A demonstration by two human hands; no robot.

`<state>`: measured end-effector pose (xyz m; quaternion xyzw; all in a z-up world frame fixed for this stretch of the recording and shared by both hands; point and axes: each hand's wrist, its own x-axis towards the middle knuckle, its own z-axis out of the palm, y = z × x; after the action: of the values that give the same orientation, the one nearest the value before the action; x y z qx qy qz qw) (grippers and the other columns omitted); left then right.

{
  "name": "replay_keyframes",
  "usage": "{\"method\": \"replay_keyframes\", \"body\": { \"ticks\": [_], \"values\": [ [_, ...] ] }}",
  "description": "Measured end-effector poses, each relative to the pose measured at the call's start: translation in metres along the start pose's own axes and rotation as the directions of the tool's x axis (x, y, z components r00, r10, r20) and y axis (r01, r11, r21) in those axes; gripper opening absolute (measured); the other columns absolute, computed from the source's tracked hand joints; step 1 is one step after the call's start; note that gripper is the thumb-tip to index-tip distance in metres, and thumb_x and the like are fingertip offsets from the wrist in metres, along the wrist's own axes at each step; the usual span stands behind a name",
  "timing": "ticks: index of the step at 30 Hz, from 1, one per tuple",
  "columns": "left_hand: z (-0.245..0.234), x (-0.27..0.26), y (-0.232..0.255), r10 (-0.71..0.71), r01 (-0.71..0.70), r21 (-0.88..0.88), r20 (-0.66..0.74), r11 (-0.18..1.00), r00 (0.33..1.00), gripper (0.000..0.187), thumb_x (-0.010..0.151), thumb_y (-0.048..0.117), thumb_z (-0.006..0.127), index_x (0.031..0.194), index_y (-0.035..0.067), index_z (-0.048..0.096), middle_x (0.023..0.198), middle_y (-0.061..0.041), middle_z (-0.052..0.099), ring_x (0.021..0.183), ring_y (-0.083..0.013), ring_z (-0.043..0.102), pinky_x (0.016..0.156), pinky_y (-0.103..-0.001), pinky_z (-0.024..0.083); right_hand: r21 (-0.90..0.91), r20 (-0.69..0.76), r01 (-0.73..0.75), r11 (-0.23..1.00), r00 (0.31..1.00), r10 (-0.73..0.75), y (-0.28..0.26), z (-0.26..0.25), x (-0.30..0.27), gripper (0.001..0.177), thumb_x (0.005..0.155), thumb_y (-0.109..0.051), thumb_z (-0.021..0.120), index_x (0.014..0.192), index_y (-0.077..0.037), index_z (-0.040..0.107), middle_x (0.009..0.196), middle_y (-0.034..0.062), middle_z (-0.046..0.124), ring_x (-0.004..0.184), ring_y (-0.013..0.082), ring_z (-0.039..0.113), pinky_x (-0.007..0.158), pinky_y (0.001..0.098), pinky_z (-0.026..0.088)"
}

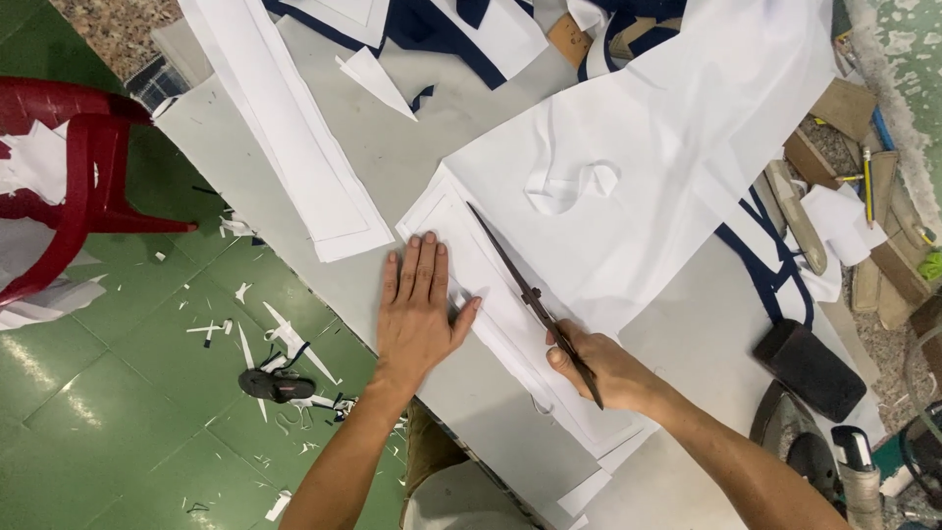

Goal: The person cuts a large piece of white fabric into strips using shears on a work table. They repeatedly cut along the length of the fabric, separating long strips and occasionally adjusting the material's position.

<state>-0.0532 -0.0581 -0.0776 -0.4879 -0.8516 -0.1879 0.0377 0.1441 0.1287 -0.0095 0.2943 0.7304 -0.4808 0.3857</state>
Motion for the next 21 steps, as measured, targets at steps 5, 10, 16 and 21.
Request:
{"method": "replay_keyframes", "body": {
  "ticks": [5, 10, 16, 21],
  "values": [
    [-0.001, 0.001, 0.001, 0.001, -0.001, 0.002, -0.003, 1.000, 1.000, 0.076, 0.098, 0.057, 0.053, 0.146, -0.001, 0.053, 0.158, -0.022, 0.047, 0.151, -0.0346, 0.038, 0.127, -0.054, 0.020, 0.017, 0.030, -0.030, 0.999, 0.999, 0.030, -0.007, -0.011, -0.010, 0.070, 0.097, -0.068, 0.024, 0.115, -0.009, 0.057, 0.058, 0.0097, 0.063, 0.060, 0.0240, 0.070, 0.058, 0.0352, 0.053],
    [-0.003, 0.002, 0.002, -0.003, 0.003, -0.016, 0.000, 1.000, 1.000, 0.075, 0.098, 0.055, 0.053, 0.146, -0.003, 0.053, 0.158, -0.023, 0.046, 0.151, -0.0349, 0.038, 0.127, -0.054, 0.019, -0.072, 0.059, -0.014, 0.997, 0.998, 0.019, -0.035, -0.023, -0.010, 0.070, 0.100, -0.061, 0.019, 0.115, -0.005, 0.057, 0.064, 0.0188, 0.065, 0.066, 0.0340, 0.070, 0.059, 0.0429, 0.050],
    [-0.006, 0.003, 0.000, -0.007, 0.007, -0.022, 0.013, 1.000, 1.000, 0.074, 0.099, 0.055, 0.051, 0.145, -0.003, 0.053, 0.158, -0.023, 0.046, 0.151, -0.0350, 0.037, 0.127, -0.054, 0.019, -0.101, 0.021, 0.014, 0.995, 1.000, -0.012, -0.056, -0.025, 0.008, 0.073, 0.098, -0.068, 0.017, 0.120, -0.008, 0.053, 0.078, 0.0223, 0.068, 0.083, 0.0407, 0.072, 0.070, 0.0495, 0.053],
    [-0.005, 0.003, 0.001, -0.006, 0.006, -0.033, -0.001, 0.999, 1.000, 0.074, 0.099, 0.054, 0.052, 0.146, -0.003, 0.053, 0.158, -0.023, 0.046, 0.151, -0.0353, 0.038, 0.127, -0.054, 0.020, -0.089, -0.010, -0.006, 0.996, 1.000, 0.006, -0.051, -0.025, 0.016, 0.071, 0.098, -0.070, 0.025, 0.113, -0.007, 0.055, 0.064, 0.0122, 0.066, 0.064, 0.0240, 0.072, 0.062, 0.0353, 0.054]
  ]
}}
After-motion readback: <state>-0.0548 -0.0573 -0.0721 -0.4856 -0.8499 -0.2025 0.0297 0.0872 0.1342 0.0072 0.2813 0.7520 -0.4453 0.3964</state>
